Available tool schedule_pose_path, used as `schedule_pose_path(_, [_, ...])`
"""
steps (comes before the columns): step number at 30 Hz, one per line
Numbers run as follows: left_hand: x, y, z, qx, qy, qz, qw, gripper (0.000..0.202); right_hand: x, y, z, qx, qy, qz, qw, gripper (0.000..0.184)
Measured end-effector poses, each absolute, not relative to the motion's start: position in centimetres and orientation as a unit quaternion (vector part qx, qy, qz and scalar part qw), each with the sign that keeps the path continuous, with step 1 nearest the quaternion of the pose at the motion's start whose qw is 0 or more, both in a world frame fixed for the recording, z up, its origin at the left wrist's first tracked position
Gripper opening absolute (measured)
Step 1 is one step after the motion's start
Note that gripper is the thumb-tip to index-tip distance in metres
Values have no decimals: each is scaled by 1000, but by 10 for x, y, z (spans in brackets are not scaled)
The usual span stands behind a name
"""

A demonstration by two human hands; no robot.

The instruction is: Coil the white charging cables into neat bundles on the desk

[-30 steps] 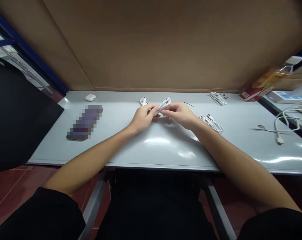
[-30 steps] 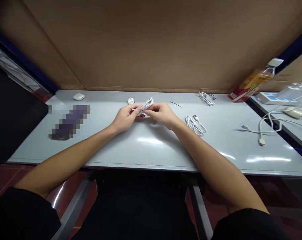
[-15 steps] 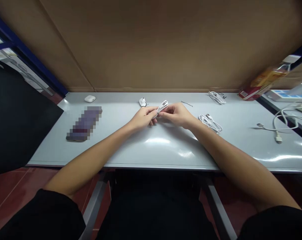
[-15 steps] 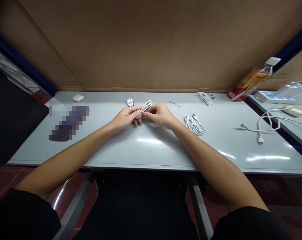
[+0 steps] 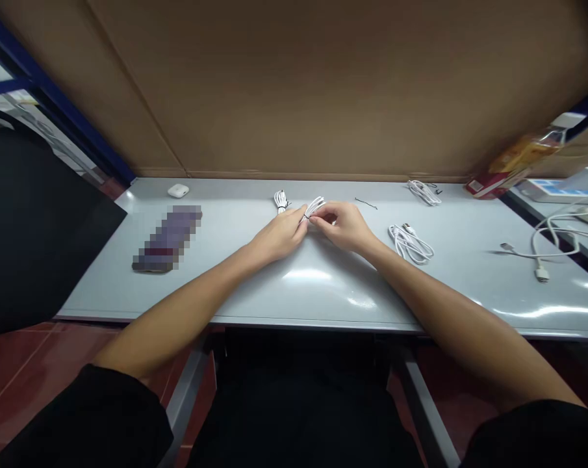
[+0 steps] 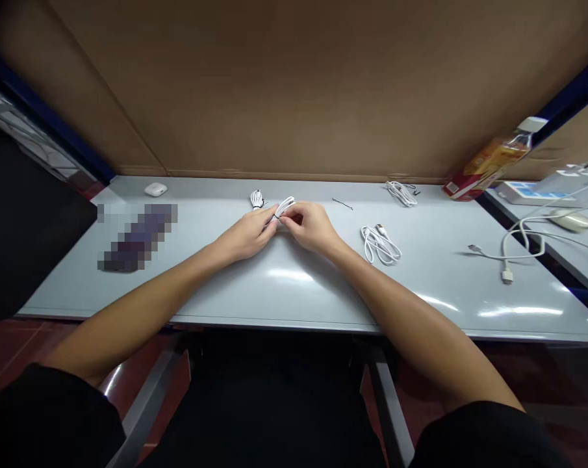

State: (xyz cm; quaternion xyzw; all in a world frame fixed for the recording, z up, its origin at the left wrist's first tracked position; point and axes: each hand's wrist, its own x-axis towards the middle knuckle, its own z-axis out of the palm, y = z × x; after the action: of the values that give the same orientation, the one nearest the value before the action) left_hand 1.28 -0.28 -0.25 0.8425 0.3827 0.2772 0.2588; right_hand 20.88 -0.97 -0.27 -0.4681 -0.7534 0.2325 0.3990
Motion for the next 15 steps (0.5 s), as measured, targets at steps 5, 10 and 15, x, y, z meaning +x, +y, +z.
schedule_pose_path(5, [16,0,-6,833,364,320,268,34,207,-12,-3,-475,-752,216,403,18])
schedule_pose_path(10, [18,2,-7,810,349,374,287,35,209,-15,4,-491,-749,263,359,32])
schedule_pose_path(15, [20,-2,-5,807,333,379,308,37,211,-17,9,-452,-771,282,348,38])
